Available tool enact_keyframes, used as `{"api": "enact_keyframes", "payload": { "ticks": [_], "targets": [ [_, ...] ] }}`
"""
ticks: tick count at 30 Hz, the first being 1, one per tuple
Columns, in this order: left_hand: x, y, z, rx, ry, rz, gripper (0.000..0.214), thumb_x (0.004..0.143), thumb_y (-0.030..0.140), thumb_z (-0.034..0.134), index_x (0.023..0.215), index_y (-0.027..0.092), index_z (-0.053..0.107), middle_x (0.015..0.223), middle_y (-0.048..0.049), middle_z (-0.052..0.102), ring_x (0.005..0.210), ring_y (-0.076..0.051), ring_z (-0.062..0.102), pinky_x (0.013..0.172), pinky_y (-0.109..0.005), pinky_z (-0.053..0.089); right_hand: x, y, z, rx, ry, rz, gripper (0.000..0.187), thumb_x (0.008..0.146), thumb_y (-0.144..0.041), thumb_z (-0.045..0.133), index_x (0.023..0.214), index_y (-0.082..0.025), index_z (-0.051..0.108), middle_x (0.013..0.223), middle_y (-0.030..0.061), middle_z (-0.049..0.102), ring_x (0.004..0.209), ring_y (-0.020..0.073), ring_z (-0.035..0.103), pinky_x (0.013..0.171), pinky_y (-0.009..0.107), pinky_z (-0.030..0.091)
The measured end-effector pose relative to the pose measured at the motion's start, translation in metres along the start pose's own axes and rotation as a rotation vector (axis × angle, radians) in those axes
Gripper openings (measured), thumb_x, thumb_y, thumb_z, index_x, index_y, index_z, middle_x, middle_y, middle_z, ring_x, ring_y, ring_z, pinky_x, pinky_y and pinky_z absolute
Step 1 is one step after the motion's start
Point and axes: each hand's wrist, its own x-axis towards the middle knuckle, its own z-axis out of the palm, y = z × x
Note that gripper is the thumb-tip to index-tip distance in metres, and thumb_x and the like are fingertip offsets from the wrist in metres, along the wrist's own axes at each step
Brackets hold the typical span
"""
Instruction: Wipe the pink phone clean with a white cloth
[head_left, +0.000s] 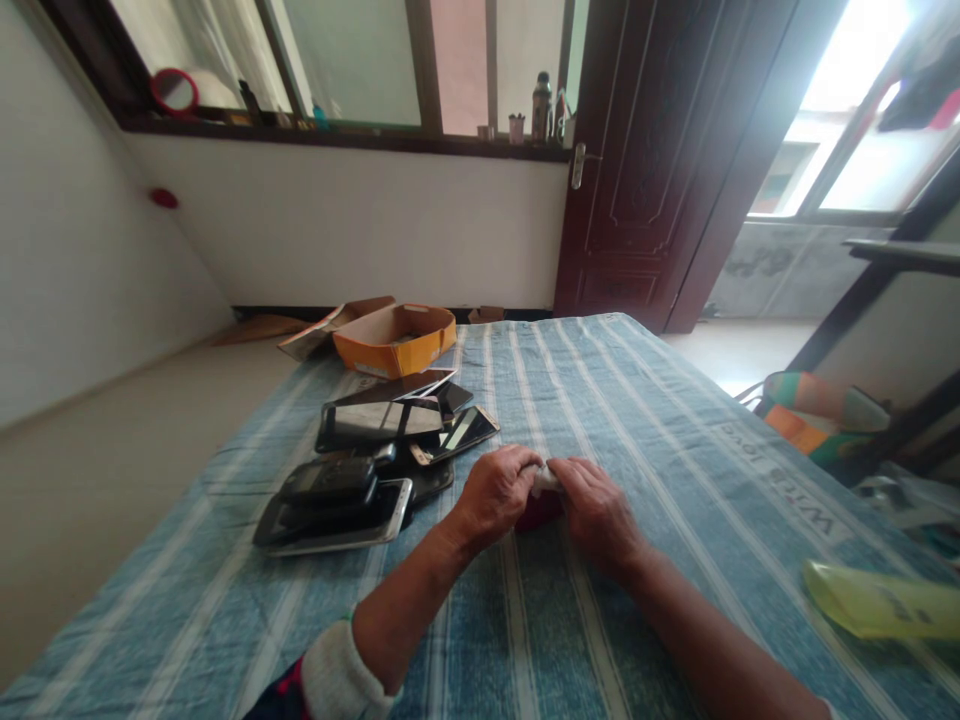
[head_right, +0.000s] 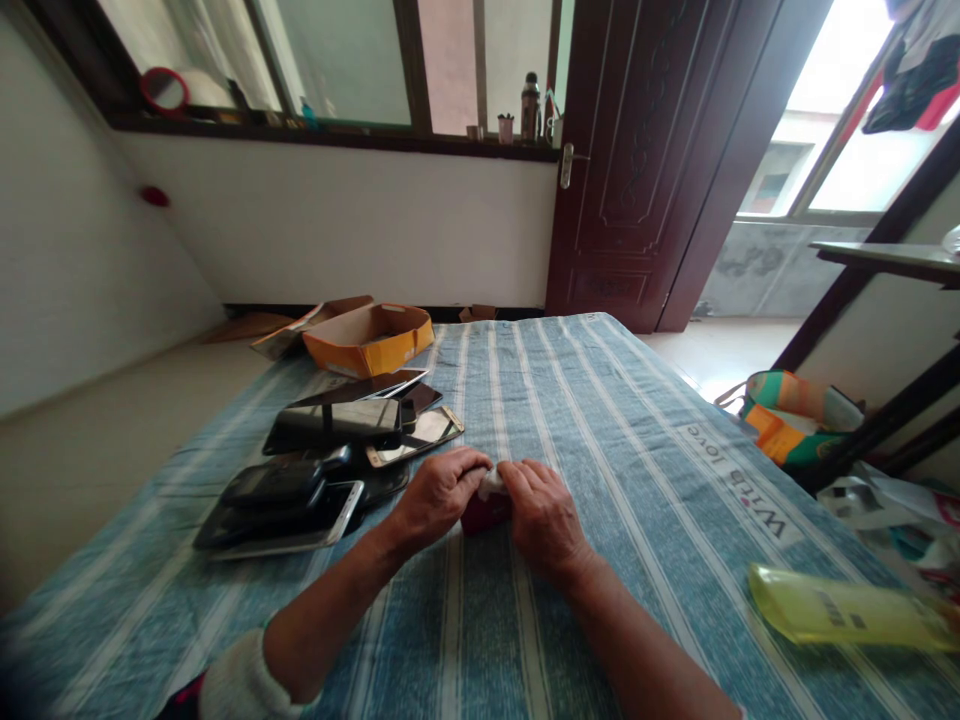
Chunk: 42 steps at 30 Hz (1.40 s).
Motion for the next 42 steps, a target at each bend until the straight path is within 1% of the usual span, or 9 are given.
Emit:
{"api": "enact_keyframes", "payload": {
  "ticks": [8,11,15,18,22,26,30,35,42],
  "targets": [
    [-0.006,0.009,0.021,0.207,0.174,-0.030,0.017,0.089,0.016,0.049,0.082,0.019,0.065,0.080,-0.0049,0.065,0.078,-0.019,0.061,0.072,-0.029,0.048,-0.003,0.000,0.005,-0.013,0.048,0.010,0.040,0.088,-0.008,0.040,0.126,-0.012,0.052,0.101,0.0119,0.068,0.099,0.0235,0.060,0.085,0.037,0.052],
    [-0.007,0.011,0.025,0.227,0.179,-0.021,0.017,0.088,0.016,0.050,0.079,0.019,0.063,0.078,-0.0051,0.064,0.078,-0.020,0.060,0.072,-0.030,0.047,-0.004,0.000,0.005,0.001,0.051,0.023,0.046,0.085,-0.007,0.039,0.130,-0.012,0.049,0.102,0.0123,0.067,0.100,0.0236,0.060,0.086,0.038,0.052],
    [-0.007,0.011,0.026,0.206,0.175,-0.019,0.012,0.086,0.015,0.052,0.080,0.019,0.062,0.079,-0.0051,0.062,0.080,-0.021,0.058,0.073,-0.031,0.047,-0.003,-0.001,0.003,0.006,0.023,0.021,0.047,0.084,-0.007,0.041,0.130,-0.014,0.049,0.103,0.0119,0.067,0.101,0.0238,0.060,0.087,0.038,0.052],
    [-0.007,0.010,0.026,0.196,0.178,-0.025,0.008,0.083,0.016,0.056,0.079,0.020,0.061,0.078,-0.0042,0.061,0.080,-0.021,0.057,0.073,-0.031,0.046,-0.001,-0.002,0.001,-0.003,0.000,0.017,0.045,0.084,-0.007,0.042,0.127,-0.015,0.052,0.101,0.0110,0.067,0.099,0.0236,0.060,0.086,0.038,0.052],
    [-0.007,0.011,0.026,0.174,0.201,-0.072,0.007,0.080,0.015,0.058,0.074,0.020,0.059,0.076,-0.0039,0.059,0.078,-0.020,0.055,0.072,-0.032,0.045,0.002,-0.004,-0.003,-0.009,-0.027,-0.009,0.036,0.085,-0.009,0.044,0.119,-0.014,0.056,0.099,0.0116,0.066,0.098,0.0242,0.059,0.084,0.037,0.051],
    [-0.006,0.012,0.028,0.131,0.212,-0.099,0.009,0.077,0.013,0.058,0.072,0.020,0.055,0.075,-0.0029,0.057,0.077,-0.020,0.054,0.071,-0.031,0.044,0.004,-0.005,-0.004,0.002,-0.052,-0.026,0.027,0.086,-0.011,0.046,0.111,-0.013,0.057,0.097,0.0112,0.065,0.098,0.0240,0.057,0.084,0.036,0.050],
    [-0.007,0.014,0.031,0.116,0.217,-0.097,0.009,0.077,0.012,0.055,0.073,0.020,0.053,0.075,-0.0029,0.056,0.078,-0.020,0.053,0.072,-0.031,0.043,0.004,-0.005,-0.002,0.005,-0.052,-0.013,0.021,0.088,-0.012,0.044,0.103,-0.016,0.058,0.094,0.0090,0.065,0.095,0.0224,0.057,0.082,0.035,0.048],
    [-0.009,0.017,0.032,0.088,0.187,-0.075,0.011,0.078,0.012,0.053,0.072,0.021,0.053,0.077,-0.0028,0.057,0.079,-0.019,0.054,0.073,-0.031,0.044,0.003,-0.004,0.000,-0.006,-0.036,0.018,0.018,0.087,-0.010,0.044,0.093,-0.019,0.059,0.089,0.0075,0.064,0.090,0.0209,0.057,0.078,0.032,0.047],
    [-0.011,0.019,0.031,0.049,0.151,-0.052,0.009,0.080,0.014,0.052,0.076,0.021,0.054,0.080,-0.0032,0.058,0.081,-0.020,0.055,0.074,-0.031,0.044,0.003,-0.005,-0.001,0.023,-0.031,0.048,0.018,0.086,-0.009,0.042,0.089,-0.020,0.057,0.084,0.0057,0.063,0.087,0.0200,0.057,0.077,0.030,0.046]
  ]
}}
